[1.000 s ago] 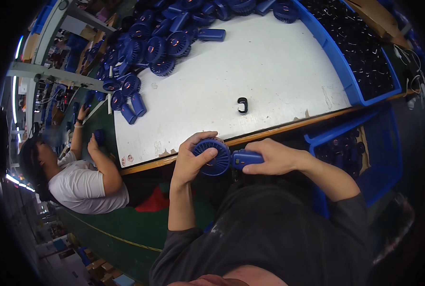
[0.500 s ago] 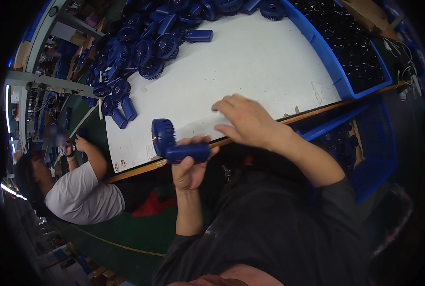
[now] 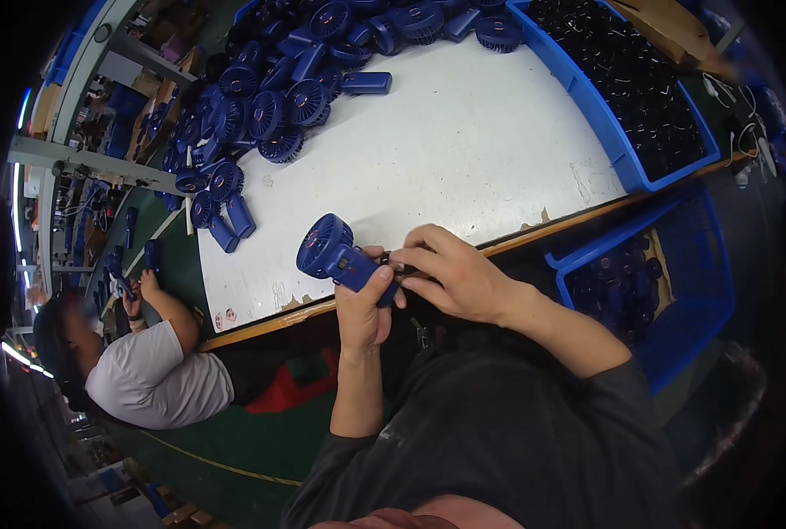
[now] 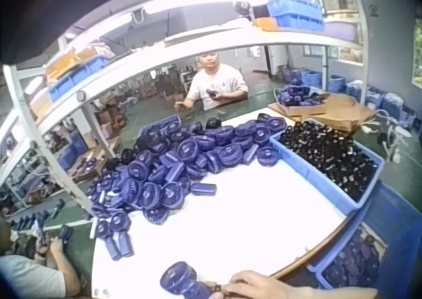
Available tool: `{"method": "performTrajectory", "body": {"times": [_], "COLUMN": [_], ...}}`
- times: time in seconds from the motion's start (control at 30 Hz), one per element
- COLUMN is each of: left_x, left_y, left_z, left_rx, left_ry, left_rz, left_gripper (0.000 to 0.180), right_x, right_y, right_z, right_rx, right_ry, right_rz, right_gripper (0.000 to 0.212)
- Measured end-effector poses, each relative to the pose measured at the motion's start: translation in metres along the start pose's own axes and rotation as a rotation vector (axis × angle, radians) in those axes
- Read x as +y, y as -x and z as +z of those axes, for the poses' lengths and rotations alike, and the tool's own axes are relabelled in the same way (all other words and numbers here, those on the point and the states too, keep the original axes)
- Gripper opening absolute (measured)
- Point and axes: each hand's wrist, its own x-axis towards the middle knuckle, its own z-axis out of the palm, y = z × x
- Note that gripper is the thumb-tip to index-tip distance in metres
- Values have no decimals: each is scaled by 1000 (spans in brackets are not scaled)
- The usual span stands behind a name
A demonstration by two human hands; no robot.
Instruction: Manually assemble handheld fans by attaching plastic components and internal mechanisms.
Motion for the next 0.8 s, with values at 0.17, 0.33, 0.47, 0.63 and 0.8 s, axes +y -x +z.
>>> {"method": "performTrajectory", "body": {"times": [0.17,0.33,0.47,0.63,0.8], "left_x": [6,1,2,-11,2], "left_y": [3,10,9,7,-1], "left_z": [7,14,25,32,40], "left_rx": [-157,-301,-127,82,-298], "left_ry": [-46,19,161,213,-1255], "left_rz": [-209,-240,-232,-166,350], "left_gripper": [38,55,74,50,57], "right_x": [5,2,-8,-14,-11], "right_y": [-9,-38,-35,-7,14], "right_z": [-22,-25,-19,3,11], "right_rx": [-80,-171,-182,-145,82], "right_ry": [76,222,307,380,-60], "right_rz": [-133,-279,-255,-81,194], "right_gripper": [28,32,39,67,49]}}
